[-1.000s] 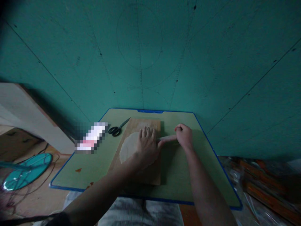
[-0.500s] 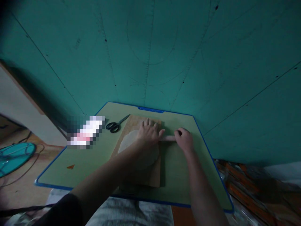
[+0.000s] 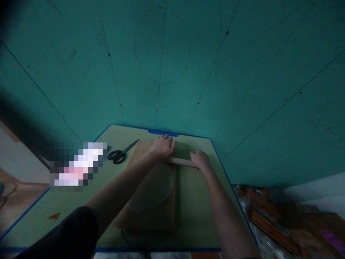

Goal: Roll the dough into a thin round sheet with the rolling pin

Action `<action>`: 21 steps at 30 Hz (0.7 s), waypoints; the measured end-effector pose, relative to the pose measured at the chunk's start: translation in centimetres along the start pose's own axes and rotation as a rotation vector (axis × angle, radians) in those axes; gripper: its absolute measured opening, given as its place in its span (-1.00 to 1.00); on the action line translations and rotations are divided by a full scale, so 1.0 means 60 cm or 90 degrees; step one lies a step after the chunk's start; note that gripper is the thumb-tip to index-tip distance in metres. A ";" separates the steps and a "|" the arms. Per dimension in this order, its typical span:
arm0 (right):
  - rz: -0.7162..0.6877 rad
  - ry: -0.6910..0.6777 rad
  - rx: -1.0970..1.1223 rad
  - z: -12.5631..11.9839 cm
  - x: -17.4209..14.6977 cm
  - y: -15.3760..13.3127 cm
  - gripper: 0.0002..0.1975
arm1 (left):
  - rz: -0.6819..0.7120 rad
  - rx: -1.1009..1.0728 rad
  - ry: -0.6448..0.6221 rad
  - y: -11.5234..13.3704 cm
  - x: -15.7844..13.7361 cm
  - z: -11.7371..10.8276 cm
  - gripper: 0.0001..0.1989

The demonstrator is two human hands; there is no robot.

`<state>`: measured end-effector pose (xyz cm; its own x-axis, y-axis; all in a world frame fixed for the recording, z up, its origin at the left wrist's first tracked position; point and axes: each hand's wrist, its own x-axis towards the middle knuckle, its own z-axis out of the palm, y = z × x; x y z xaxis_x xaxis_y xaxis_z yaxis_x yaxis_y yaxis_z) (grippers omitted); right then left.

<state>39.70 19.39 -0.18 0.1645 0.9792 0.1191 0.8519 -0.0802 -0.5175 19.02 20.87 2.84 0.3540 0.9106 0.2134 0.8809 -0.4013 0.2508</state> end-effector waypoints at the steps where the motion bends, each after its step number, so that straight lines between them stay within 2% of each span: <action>1: 0.007 -0.008 -0.020 0.000 -0.001 -0.004 -0.68 | 0.003 0.003 0.002 -0.001 0.002 0.000 -0.49; 6: 0.018 -0.047 -0.127 -0.009 -0.049 -0.023 -0.64 | 0.001 0.017 0.004 0.004 -0.017 -0.003 -0.52; 12: 0.008 -0.054 -0.217 -0.036 -0.131 -0.050 -0.63 | -0.017 0.028 0.003 0.012 -0.087 -0.022 -0.54; 16: -0.016 -0.035 -0.231 -0.035 -0.169 -0.088 -0.65 | -0.110 0.066 0.012 -0.022 -0.146 -0.045 -0.60; 21: -0.095 -0.032 -0.192 0.002 -0.193 -0.167 -0.70 | -0.180 0.111 0.025 -0.092 -0.220 -0.092 -0.67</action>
<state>29.23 8.88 3.54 0.0087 0.9916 0.1287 0.9748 0.0203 -0.2222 7.75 10.51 3.83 0.0780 0.9777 0.1950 0.9843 -0.1065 0.1405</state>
